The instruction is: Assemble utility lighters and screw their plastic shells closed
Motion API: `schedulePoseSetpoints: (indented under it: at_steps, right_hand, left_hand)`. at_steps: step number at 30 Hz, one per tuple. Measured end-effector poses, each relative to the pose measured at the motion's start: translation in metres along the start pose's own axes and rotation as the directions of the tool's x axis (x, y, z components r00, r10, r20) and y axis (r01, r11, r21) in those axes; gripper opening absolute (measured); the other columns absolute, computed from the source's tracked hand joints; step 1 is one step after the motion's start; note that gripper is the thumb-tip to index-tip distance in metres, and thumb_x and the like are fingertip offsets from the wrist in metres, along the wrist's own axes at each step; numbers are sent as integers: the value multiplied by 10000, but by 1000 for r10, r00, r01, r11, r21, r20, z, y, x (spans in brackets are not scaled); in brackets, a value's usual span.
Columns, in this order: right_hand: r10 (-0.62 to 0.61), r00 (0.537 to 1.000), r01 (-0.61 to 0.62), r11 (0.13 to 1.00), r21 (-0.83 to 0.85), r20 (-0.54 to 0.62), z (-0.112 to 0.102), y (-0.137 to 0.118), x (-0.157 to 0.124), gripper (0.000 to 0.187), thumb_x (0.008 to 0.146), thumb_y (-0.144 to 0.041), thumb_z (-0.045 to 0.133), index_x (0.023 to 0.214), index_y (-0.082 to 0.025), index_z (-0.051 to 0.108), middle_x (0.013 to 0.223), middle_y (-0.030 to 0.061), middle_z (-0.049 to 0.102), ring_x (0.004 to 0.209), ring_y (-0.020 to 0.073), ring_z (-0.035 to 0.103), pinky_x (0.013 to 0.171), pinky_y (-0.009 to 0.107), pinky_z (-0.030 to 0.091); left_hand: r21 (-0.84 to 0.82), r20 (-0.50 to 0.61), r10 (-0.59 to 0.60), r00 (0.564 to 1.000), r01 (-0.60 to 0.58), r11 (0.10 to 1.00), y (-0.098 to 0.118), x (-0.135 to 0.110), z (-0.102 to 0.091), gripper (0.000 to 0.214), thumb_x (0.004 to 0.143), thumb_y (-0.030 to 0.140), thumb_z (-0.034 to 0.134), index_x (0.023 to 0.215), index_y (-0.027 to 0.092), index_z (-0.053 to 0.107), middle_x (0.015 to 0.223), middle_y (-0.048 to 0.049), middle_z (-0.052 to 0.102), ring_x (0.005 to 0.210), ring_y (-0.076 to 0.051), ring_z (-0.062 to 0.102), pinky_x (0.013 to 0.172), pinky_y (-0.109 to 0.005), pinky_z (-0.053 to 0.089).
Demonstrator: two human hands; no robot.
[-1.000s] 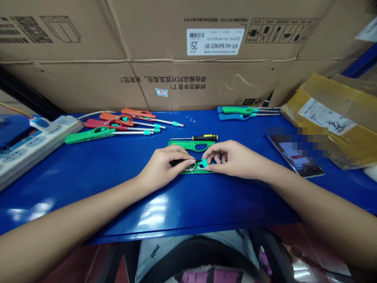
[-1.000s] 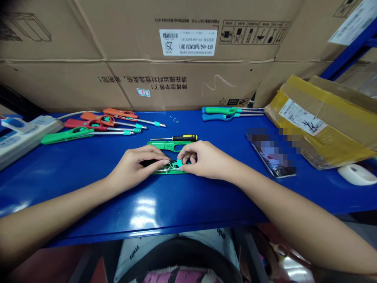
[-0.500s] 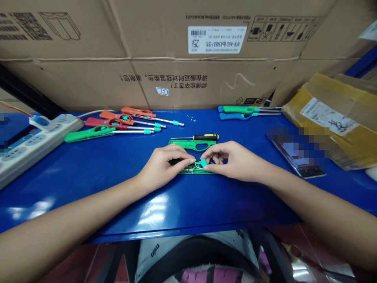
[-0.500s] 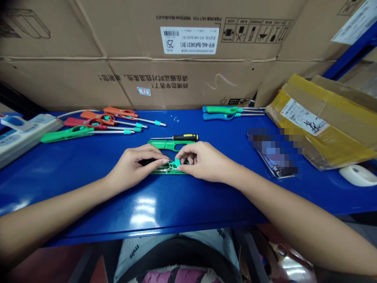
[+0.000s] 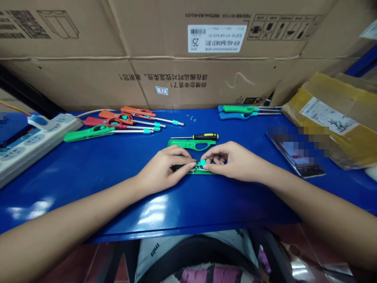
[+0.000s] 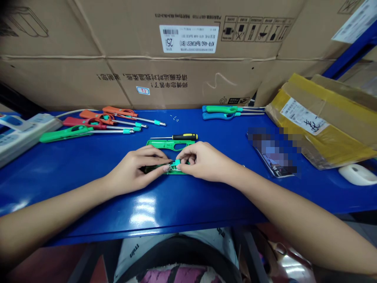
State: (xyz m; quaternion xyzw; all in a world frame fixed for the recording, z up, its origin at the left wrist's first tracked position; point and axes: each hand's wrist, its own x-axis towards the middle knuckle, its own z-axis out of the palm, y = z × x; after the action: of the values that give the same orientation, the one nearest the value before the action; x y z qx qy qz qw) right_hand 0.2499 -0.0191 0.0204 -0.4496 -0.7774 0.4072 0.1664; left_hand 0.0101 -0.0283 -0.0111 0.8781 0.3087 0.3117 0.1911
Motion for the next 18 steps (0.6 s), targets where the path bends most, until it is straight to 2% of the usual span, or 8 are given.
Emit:
schedulePoseSetpoints:
  at_steps: [5,13,18]
  right_hand:
    - [31,999,-31,999,12,-21,-1,4,0,259,781,-273,709,978,-114,768,629,-21,565,581,104,467,535,239,380]
    - [12,1000,-12,1000,28,-29,-1,5,1,220,763,-263,717,940,-132,724,656,-20,588,589,98,483,560,239,407]
    - [11,1000,-11,1000,4,-6,-1,4,0,192,780,-257,724,927,-135,701,669,-22,593,594,95,484,570,237,415]
  left_hand:
    - [113,75,48,996,-57,992,2,-2,-3,304,898,319,711,1155,161,753,1066,-93,726,961,-232,667,877,-394,546]
    - [158,162,61,985,-87,984,0,-2,-4,303,977,287,599,1232,170,713,1111,-102,675,1021,-229,630,915,-392,534]
    - [264,235,89,968,-151,953,3,-1,-7,344,1022,312,524,1291,160,673,1129,-122,658,1012,-241,619,895,-398,535]
